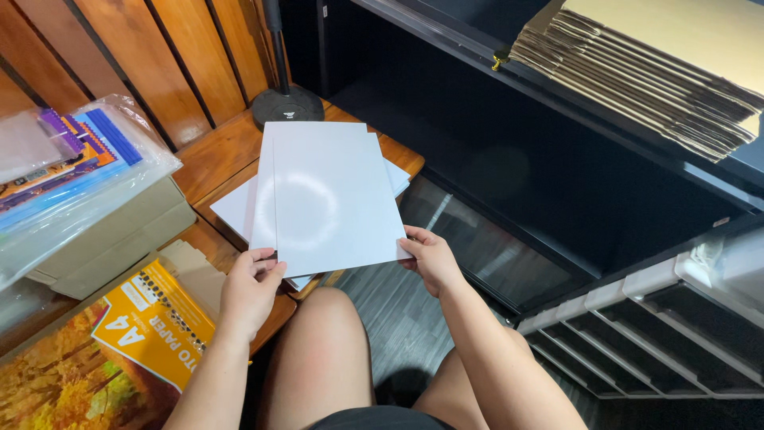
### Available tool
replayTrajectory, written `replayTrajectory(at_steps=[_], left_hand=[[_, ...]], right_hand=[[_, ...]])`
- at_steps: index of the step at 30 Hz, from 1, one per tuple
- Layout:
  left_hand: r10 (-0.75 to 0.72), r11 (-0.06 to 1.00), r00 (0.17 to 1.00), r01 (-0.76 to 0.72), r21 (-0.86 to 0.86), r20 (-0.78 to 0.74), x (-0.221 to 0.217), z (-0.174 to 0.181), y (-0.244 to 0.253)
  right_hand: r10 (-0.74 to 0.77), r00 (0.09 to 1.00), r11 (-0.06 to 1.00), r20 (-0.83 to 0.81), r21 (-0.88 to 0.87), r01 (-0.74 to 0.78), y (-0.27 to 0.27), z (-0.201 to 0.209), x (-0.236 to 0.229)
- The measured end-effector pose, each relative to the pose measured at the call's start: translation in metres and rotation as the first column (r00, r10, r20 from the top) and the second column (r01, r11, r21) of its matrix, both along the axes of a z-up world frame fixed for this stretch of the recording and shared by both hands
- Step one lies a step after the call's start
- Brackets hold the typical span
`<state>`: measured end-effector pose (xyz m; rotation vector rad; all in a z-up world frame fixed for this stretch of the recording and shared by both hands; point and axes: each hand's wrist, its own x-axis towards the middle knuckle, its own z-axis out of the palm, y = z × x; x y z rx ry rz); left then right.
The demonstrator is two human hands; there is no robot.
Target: The person repeatedly picks up small stacks of white paper from a wooden surface and places them onto a larger stack on a black shelf. The hands handle the paper directly without tools, moving it between two locations in a repetitive loop.
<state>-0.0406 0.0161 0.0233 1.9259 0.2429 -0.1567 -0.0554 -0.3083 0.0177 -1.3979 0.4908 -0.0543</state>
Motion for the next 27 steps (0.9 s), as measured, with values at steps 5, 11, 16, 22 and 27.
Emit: replayTrajectory(at_steps=[5,11,16,22,27], left_hand=[[0.014,0.994,1.000,-0.015,-0.110,-0.006,-0.008,0.024,-0.006],[0.005,0.961,1.000,0.000,-0.277,0.019,-0.009,0.025,-0.013],[-0.057,0.955,0.996,0.074,-0.287,0.069,-0.003,0.010,-0.017],[-0.055,0.943,0.994,0.083,-0.324,0.097,-0.004,0.010,-0.020],[-0.079,0.920,0.990,0.118,-0.374,0.119,-0.003,0.007,-0.017]], right_hand=[[0.013,1.000,1.000,0.012,0.006,-0.013,-0.003,-0.002,0.000],[0.052,0.999,0.999,0.017,0.006,-0.052,-0.011,-0.016,0.005],[0.084,0.996,0.996,0.009,0.009,-0.084,-0.012,-0.007,0.002],[0.095,0.995,0.995,-0.020,0.025,-0.094,-0.007,0.008,0.000],[0.121,0.992,0.992,-0.020,0.042,-0.120,-0.006,0.010,-0.001]])
